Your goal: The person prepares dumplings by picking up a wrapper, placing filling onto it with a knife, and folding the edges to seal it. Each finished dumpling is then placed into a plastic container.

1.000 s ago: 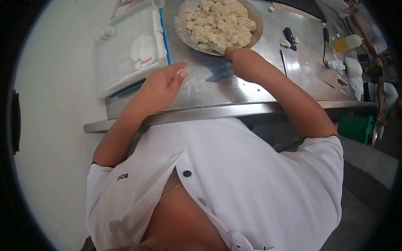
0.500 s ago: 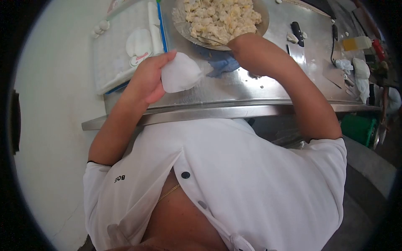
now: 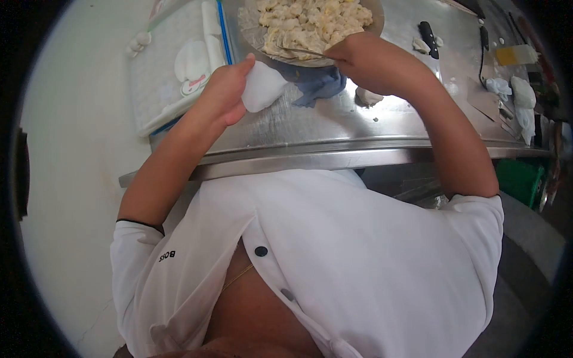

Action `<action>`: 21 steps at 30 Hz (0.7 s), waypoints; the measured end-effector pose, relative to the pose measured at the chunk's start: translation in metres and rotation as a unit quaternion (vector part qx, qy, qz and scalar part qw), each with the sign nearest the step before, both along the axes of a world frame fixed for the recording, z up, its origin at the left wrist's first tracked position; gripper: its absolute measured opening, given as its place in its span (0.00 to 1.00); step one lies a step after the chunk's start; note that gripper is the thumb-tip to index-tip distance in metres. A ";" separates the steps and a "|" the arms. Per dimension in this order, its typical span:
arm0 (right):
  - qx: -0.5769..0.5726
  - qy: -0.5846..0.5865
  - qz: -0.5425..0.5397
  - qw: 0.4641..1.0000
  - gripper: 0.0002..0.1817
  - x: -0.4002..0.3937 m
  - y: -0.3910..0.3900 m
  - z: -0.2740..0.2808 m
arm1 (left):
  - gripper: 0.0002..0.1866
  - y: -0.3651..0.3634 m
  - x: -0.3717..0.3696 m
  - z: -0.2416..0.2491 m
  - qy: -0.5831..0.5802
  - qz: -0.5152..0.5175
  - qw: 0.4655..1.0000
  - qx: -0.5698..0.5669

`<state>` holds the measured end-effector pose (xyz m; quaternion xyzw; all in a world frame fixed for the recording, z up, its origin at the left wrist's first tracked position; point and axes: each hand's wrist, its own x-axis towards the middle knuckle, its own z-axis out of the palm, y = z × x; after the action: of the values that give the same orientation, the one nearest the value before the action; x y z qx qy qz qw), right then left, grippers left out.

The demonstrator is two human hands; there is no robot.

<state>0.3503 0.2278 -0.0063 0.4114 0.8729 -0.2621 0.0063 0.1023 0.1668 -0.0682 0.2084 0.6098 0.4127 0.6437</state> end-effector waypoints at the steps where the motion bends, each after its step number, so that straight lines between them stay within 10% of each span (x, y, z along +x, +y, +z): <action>1: -0.001 0.009 0.018 1.000 0.16 0.007 0.000 0.006 | 0.25 0.000 0.001 -0.002 0.002 0.015 1.000 0.005; 7: 0.008 -0.014 -0.032 0.999 0.17 0.023 -0.006 0.019 | 0.26 0.008 0.005 0.019 0.146 -0.044 0.987 -0.051; 21: 0.044 0.072 -0.007 0.996 0.17 0.014 0.005 -0.015 | 0.26 0.024 0.001 -0.030 0.030 0.083 0.996 0.026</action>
<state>0.3644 0.2333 -0.0209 0.3971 0.8790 -0.2526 -0.0763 0.1030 0.1913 -0.0984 0.1858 0.6331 0.4736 0.5834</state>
